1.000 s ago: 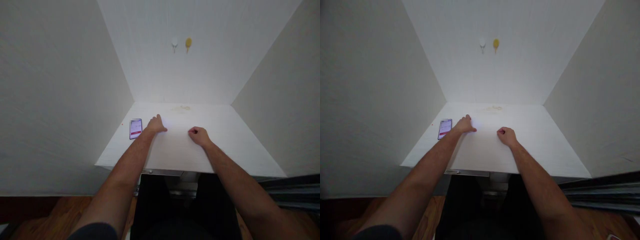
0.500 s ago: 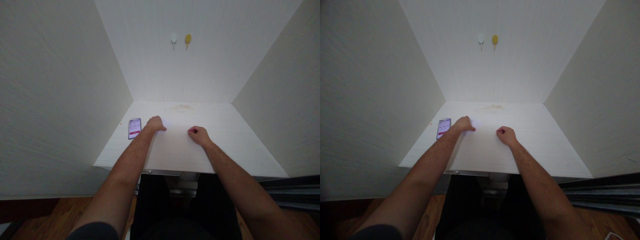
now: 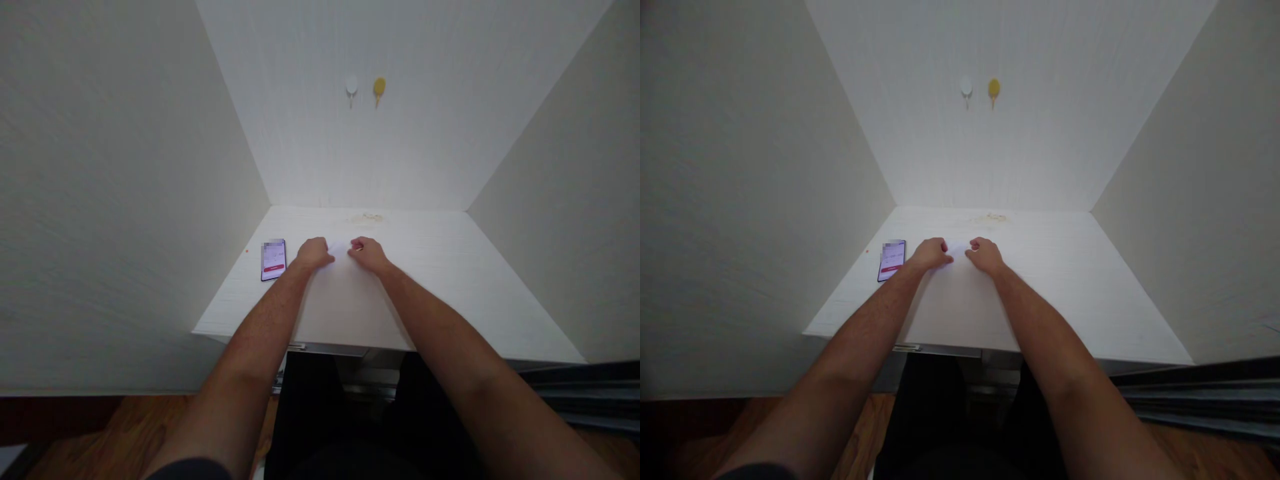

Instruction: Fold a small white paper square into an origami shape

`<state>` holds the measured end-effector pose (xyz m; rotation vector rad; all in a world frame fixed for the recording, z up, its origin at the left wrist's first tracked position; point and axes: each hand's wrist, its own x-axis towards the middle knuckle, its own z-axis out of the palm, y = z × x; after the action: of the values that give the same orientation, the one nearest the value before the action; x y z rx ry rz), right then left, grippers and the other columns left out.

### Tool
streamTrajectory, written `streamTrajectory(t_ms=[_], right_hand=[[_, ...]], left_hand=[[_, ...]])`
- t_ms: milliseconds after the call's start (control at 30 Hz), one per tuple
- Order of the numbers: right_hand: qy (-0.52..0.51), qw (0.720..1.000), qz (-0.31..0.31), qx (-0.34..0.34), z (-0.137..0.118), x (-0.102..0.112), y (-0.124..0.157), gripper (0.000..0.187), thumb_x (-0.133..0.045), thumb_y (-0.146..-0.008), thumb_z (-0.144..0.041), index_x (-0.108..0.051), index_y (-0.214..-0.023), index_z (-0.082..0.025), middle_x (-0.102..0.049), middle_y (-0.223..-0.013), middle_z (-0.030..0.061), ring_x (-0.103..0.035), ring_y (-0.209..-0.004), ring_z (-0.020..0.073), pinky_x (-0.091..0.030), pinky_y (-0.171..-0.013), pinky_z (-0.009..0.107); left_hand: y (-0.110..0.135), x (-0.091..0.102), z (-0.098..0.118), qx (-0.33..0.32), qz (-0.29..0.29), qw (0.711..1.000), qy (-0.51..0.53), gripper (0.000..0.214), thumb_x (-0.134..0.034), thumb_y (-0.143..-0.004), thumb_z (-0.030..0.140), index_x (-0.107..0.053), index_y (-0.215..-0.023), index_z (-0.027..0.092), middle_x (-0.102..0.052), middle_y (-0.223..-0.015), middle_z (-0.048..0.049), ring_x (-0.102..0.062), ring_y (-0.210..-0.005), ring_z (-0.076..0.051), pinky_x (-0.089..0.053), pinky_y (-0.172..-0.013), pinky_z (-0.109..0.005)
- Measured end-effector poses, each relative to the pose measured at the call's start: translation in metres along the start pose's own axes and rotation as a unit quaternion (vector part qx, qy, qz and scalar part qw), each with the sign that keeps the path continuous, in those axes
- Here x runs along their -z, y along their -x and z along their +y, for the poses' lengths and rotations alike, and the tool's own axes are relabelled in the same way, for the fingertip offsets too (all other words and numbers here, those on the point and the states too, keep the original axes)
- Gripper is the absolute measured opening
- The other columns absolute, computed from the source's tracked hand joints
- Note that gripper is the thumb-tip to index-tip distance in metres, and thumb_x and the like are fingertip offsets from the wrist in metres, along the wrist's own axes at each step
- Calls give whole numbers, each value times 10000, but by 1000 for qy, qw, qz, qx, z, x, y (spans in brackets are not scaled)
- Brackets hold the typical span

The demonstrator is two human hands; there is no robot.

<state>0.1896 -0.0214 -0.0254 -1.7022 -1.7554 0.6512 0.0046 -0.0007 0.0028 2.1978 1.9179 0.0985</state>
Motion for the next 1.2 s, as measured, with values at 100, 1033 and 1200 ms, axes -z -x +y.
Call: streamTrajectory(t_ms=[100,1033,1200], right_hand=[[-3,1000,-11,-19,-17,-19,-17,465,-704,-748,-336,-666,-1159,-122,-726,-1106,120,-672,-1026,217,-485,-900,295],[-504,858,-80,-63,54,60,-2,246,-749,-586,-144,-560,-742,-165,-590,-678,-40,-565,-610,96,-482,-582,242],[-467,879,-88,-41,59,57,1,246,-757,-662,-210,-523,-735,-185,-534,-621,-59,-486,-503,63,-366,-452,181]], left_hand=[[2,-3,-2,4,9,1000,17,365,-743,-663,395,-692,-963,193,-740,-1018,-98,-686,-942,-253,-511,-771,-309],[-16,-42,43,-37,-24,793,607,442,-743,-674,351,-654,-1060,155,-684,-928,-62,-612,-760,-137,-417,-588,-223],[-10,-45,45,-56,-31,785,616,211,-736,-678,310,-597,-728,159,-583,-678,1,-491,-550,-83,-324,-494,-205]])
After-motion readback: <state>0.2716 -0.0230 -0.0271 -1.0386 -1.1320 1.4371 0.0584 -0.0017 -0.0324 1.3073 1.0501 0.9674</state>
